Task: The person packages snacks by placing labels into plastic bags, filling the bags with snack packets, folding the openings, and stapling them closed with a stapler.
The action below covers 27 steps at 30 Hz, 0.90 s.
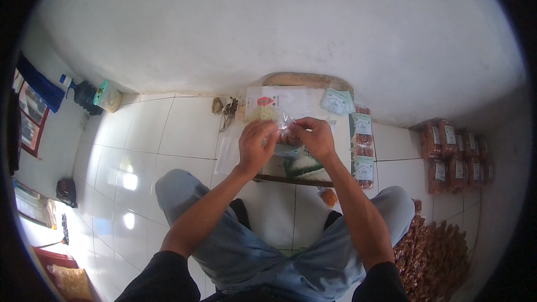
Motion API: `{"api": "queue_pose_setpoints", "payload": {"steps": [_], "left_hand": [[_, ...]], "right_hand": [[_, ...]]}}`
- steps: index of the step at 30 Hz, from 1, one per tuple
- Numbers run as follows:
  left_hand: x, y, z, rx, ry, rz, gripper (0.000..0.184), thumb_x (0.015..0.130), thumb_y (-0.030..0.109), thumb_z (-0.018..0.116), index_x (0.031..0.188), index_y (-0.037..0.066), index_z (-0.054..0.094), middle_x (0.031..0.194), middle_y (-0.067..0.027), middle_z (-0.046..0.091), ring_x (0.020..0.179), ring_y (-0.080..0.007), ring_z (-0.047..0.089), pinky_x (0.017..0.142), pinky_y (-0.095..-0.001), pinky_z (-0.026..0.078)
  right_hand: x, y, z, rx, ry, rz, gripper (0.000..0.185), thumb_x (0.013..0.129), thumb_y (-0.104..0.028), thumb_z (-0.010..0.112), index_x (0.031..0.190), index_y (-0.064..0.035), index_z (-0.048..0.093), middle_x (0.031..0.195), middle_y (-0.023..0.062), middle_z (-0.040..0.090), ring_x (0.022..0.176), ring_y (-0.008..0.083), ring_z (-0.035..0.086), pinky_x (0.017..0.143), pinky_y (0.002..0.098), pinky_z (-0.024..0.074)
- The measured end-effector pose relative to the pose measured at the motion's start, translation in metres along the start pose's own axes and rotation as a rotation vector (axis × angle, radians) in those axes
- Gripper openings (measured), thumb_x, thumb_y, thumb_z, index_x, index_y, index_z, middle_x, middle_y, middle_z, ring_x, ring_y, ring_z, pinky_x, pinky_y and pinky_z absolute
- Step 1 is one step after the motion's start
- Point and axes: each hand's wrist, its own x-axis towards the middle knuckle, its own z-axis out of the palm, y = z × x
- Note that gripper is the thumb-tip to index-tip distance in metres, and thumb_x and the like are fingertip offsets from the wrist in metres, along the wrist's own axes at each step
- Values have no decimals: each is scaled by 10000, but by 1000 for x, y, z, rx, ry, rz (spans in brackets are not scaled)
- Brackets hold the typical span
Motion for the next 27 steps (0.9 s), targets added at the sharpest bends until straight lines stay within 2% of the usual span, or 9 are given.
{"api": "queue_pose_setpoints", "payload": {"steps": [3, 5, 6, 8, 11, 18, 23, 25, 27], "left_hand": [[1, 0, -1, 9, -16, 12, 168, 820, 137, 717, 947, 54, 644, 919, -113, 681, 882, -300, 652, 872, -430, 500], [-1, -6, 2, -205, -88, -275, 161, 864, 133, 691, 979, 39, 628, 937, -89, 679, 864, -209, 652, 826, -367, 520], [0, -4, 3, -206, -89, -275, 161, 864, 133, 691, 979, 39, 628, 937, -89, 679, 864, -209, 652, 826, -367, 520], [4, -1, 7, -761, -55, -690, 179, 879, 150, 686, 992, 31, 613, 875, -44, 666, 809, -121, 619, 721, -263, 481], [4, -5, 8, -717, -58, -670, 229, 896, 179, 682, 1026, 11, 593, 861, -25, 646, 798, -64, 584, 673, -206, 457], [8, -9, 1, -794, -150, -838, 250, 884, 179, 691, 1043, 12, 596, 910, -62, 646, 804, -83, 588, 682, -222, 462], [6, -9, 6, -793, -99, -875, 464, 869, 182, 701, 1234, 15, 471, 999, -126, 649, 870, -117, 614, 746, -260, 499], [7, -7, 4, -806, -98, -866, 511, 867, 178, 701, 1271, 18, 432, 1011, -137, 648, 882, -124, 618, 761, -268, 504], [9, -6, 3, -819, -97, -858, 560, 865, 173, 701, 1307, 22, 393, 1023, -148, 647, 895, -131, 622, 776, -276, 510]], "right_hand": [[-2, -7, 0, 8, -36, 4, 246, 846, -175, 705, 973, 35, 699, 801, 67, 699, 703, 87, 596, 652, 254, 472], [-3, -8, -1, 23, -72, 16, 236, 849, -165, 702, 975, 35, 697, 808, 63, 697, 715, 87, 594, 659, 255, 472], [-2, -7, -2, 35, -73, 13, 232, 854, -160, 700, 982, 34, 695, 824, 61, 696, 731, 86, 590, 675, 253, 470], [-1, -6, -4, 47, -76, 11, 229, 859, -155, 698, 990, 33, 693, 841, 59, 695, 746, 85, 586, 691, 251, 468], [-1, -5, -6, 66, -106, 35, 241, 865, -164, 702, 1001, 33, 688, 869, 58, 693, 769, 83, 576, 721, 245, 460], [-1, -11, -5, 83, -101, 35, 229, 870, -156, 702, 1007, 26, 683, 866, 45, 689, 782, 82, 575, 733, 248, 459], [-5, -19, -4, 156, -76, 33, 212, 882, -108, 671, 1076, -23, 649, 849, 32, 678, 803, 89, 587, 754, 253, 464], [-5, -15, -5, -22, -104, -217, 236, 890, -84, 645, 1124, -69, 621, 855, 37, 678, 848, 99, 598, 787, 267, 466], [-6, -16, -3, -30, -100, -244, 214, 886, -58, 648, 1099, -63, 632, 874, 26, 672, 872, 98, 600, 818, 266, 464]]}}
